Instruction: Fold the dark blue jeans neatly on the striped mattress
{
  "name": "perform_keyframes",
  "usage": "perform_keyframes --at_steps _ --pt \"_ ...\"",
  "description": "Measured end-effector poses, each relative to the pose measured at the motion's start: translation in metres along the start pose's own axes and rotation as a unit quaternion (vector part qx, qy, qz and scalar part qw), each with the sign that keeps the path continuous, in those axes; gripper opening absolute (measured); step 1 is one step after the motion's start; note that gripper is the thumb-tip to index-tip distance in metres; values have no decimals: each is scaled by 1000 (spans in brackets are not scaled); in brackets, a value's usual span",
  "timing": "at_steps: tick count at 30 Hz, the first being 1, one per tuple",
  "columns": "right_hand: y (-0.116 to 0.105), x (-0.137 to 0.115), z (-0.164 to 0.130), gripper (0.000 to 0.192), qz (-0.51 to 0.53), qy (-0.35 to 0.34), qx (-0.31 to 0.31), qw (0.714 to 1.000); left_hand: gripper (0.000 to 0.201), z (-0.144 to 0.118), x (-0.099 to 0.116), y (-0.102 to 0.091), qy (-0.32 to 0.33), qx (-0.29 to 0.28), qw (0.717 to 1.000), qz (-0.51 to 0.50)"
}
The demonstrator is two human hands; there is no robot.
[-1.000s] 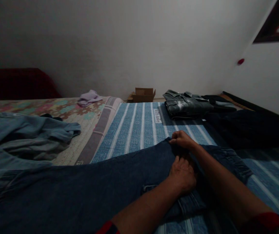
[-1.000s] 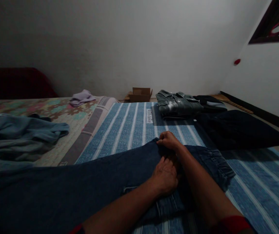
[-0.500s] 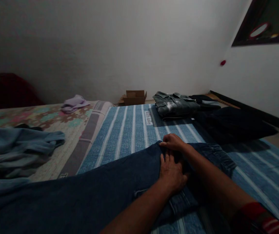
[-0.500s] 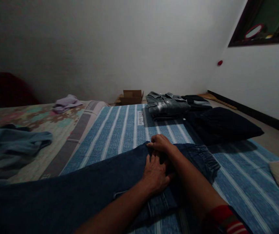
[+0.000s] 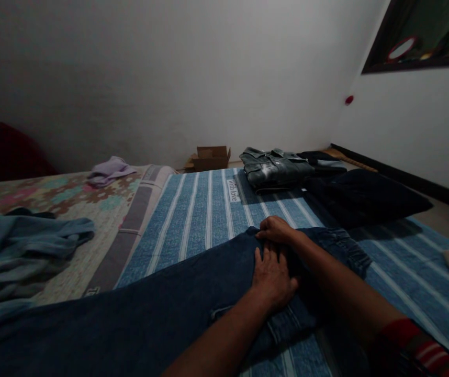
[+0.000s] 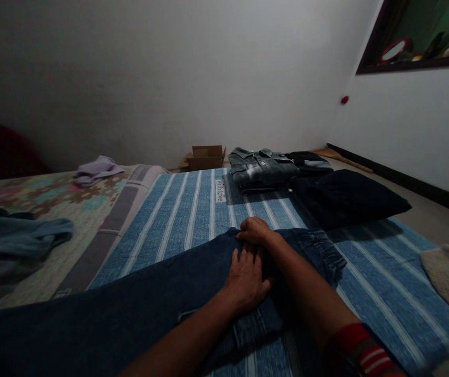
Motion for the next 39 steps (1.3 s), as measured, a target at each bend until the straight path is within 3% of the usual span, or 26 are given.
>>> perform_keyframes --at_steps 7,16,25,34,39 --pt "-1 25 -8 40 -2 0 -59 998 90 2 -4 4 -20 -16 1000 10" --pt "5 77 -34 29 -27 47 -155 986 86 0 -2 0 -41 -41 998 -7" --pt "6 84 -40 31 -23 68 -148 986 85 0 -4 -2 -43 -42 998 -29" --pt "13 118 -46 37 -22 108 -164 980 82 0 -5 -1 -34 -29 999 -25" --pt "12 123 -50 44 -34 126 -155 979 83 0 -5 -1 -37 -35 999 -17"
Point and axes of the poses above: each hand's wrist, its own z-axis towards the middle knuckle, its own y-axis out of the palm, x = y × z, the point moved 9 cm from there along z, towards the middle knuckle, and after that the axes turned 14 degrees about -z, right-handed, at the moved point
